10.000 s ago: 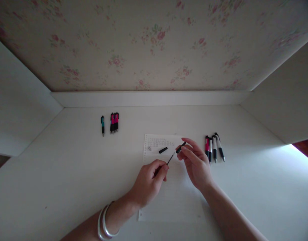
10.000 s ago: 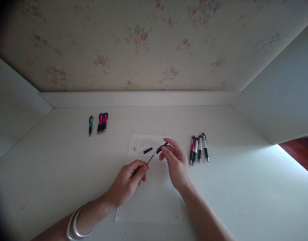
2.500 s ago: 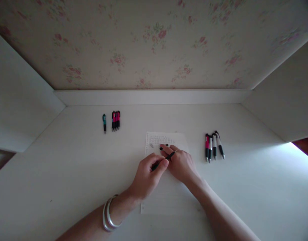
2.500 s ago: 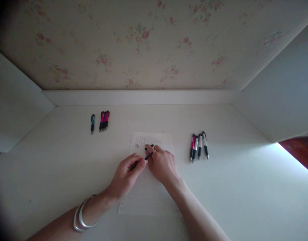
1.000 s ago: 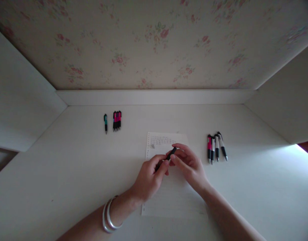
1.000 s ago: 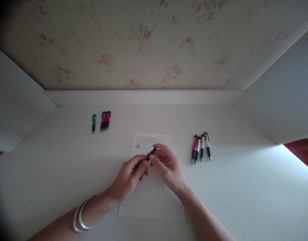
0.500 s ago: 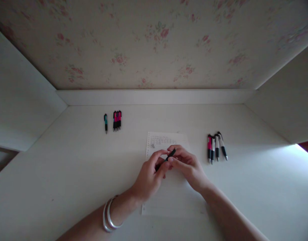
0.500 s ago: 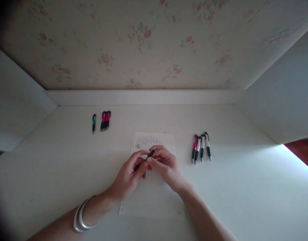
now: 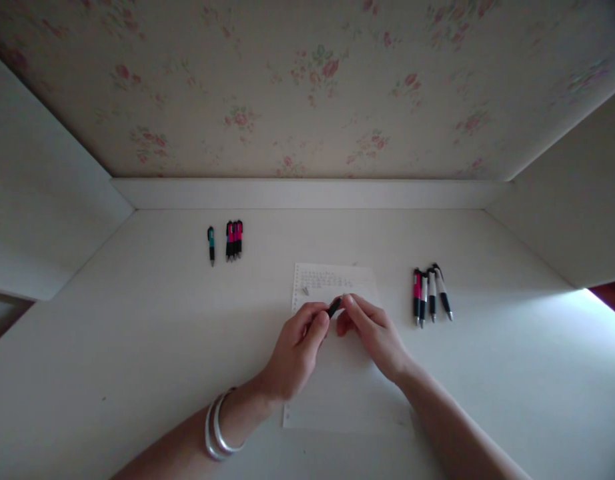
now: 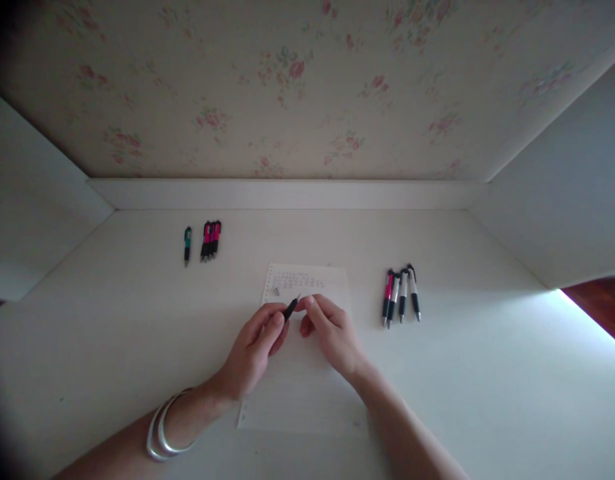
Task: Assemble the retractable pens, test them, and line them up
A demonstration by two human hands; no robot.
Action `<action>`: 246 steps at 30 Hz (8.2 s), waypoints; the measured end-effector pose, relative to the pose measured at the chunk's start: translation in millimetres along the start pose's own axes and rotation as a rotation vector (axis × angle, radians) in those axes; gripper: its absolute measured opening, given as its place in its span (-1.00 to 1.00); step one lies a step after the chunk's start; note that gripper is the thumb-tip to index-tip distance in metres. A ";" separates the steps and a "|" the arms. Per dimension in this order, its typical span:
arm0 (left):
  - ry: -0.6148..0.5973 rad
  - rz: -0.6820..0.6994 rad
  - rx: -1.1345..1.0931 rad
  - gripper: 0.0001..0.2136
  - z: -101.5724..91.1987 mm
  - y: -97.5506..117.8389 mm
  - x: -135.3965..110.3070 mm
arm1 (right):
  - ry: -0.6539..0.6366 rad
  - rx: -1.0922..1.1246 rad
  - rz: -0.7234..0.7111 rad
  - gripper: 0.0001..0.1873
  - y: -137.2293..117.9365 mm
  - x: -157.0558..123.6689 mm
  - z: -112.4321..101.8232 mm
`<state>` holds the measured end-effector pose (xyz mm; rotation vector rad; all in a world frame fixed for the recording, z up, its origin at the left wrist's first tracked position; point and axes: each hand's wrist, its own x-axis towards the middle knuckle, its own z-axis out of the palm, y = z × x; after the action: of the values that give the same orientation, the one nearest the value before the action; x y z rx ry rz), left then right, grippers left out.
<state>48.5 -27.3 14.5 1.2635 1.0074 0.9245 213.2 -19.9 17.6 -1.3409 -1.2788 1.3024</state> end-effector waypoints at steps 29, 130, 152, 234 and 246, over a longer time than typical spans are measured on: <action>-0.068 -0.103 0.019 -0.71 0.8 0.5 4.9 | 0.325 0.111 -0.089 -0.73 18.2 14.0 -4.2; -0.178 -0.040 0.231 -0.68 -1.8 8.8 3.2 | -0.065 0.360 -0.085 -0.72 13.9 7.2 -17.5; -0.164 -0.049 0.213 -0.66 -2.7 9.3 2.5 | -0.078 0.342 -0.065 -0.86 12.4 6.0 -18.6; -0.164 -0.051 0.336 -0.77 0.9 0.1 6.6 | 0.379 -1.400 0.084 -0.64 -4.1 -4.8 -69.9; -0.156 -0.039 0.269 -0.80 2.9 1.0 7.9 | -0.014 -1.064 -0.328 -0.65 12.8 -19.6 -8.1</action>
<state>53.6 -20.6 14.9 1.5102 1.0532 0.6633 223.9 -40.1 8.2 -1.6692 -2.2285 0.3454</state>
